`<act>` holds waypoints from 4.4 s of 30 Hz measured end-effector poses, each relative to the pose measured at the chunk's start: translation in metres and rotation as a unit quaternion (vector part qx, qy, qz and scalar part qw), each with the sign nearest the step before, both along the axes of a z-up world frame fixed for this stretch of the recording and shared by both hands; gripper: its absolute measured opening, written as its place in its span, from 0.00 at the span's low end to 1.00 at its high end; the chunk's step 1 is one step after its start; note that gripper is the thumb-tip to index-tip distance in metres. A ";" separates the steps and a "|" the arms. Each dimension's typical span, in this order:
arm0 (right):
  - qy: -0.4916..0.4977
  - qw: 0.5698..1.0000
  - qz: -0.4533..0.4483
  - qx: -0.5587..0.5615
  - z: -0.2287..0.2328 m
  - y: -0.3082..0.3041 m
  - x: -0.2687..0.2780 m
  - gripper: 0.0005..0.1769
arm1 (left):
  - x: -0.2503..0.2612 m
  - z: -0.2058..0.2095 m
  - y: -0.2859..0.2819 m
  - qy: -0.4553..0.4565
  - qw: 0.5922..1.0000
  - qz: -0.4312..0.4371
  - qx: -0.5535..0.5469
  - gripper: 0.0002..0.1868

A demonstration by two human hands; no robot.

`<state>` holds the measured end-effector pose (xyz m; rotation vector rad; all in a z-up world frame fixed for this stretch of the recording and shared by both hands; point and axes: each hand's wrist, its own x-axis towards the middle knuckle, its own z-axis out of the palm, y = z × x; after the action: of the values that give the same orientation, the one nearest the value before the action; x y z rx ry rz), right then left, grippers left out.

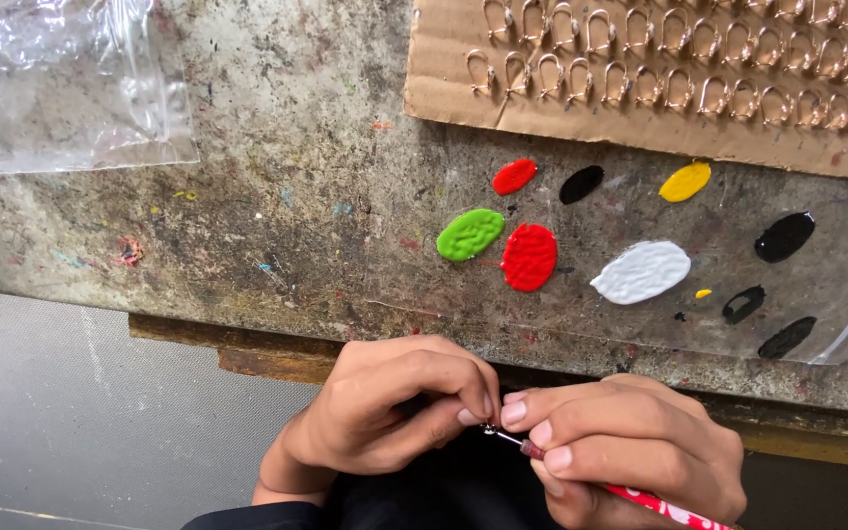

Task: Applying paint to small metal jewelry components using a fine-tipped stylus tool at a workbench.

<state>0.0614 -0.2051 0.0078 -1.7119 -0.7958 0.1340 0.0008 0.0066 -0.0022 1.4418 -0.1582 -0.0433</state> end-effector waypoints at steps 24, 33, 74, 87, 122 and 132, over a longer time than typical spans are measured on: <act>0.007 0.998 0.064 -0.016 0.003 -0.007 0.010 0.06 | 0.001 -0.001 0.000 -0.003 1.000 -0.001 -0.003 0.04; 0.012 0.998 0.065 -0.004 0.003 -0.006 0.010 0.06 | 0.002 -0.001 0.000 0.000 1.000 -0.004 -0.004 0.04; 0.018 0.999 0.050 -0.010 0.003 -0.007 0.007 0.06 | 0.002 -0.001 0.001 -0.001 1.000 -0.007 0.003 0.05; 0.011 0.999 0.046 0.003 0.002 -0.004 0.007 0.06 | 0.001 -0.001 0.001 -0.002 1.000 -0.007 0.006 0.05; 0.023 0.982 -0.115 0.146 -0.009 0.009 -0.026 0.08 | -0.008 0.009 -0.014 -0.056 0.994 0.064 0.068 0.06; -0.089 0.966 -0.145 0.194 -0.011 0.009 -0.033 0.07 | -0.022 0.027 -0.027 -0.073 0.988 0.107 0.084 0.07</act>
<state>0.0284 -0.1962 -0.0033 -1.4559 -0.6428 -0.3605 -0.0210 -0.0207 0.0247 1.6229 -0.1199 0.2301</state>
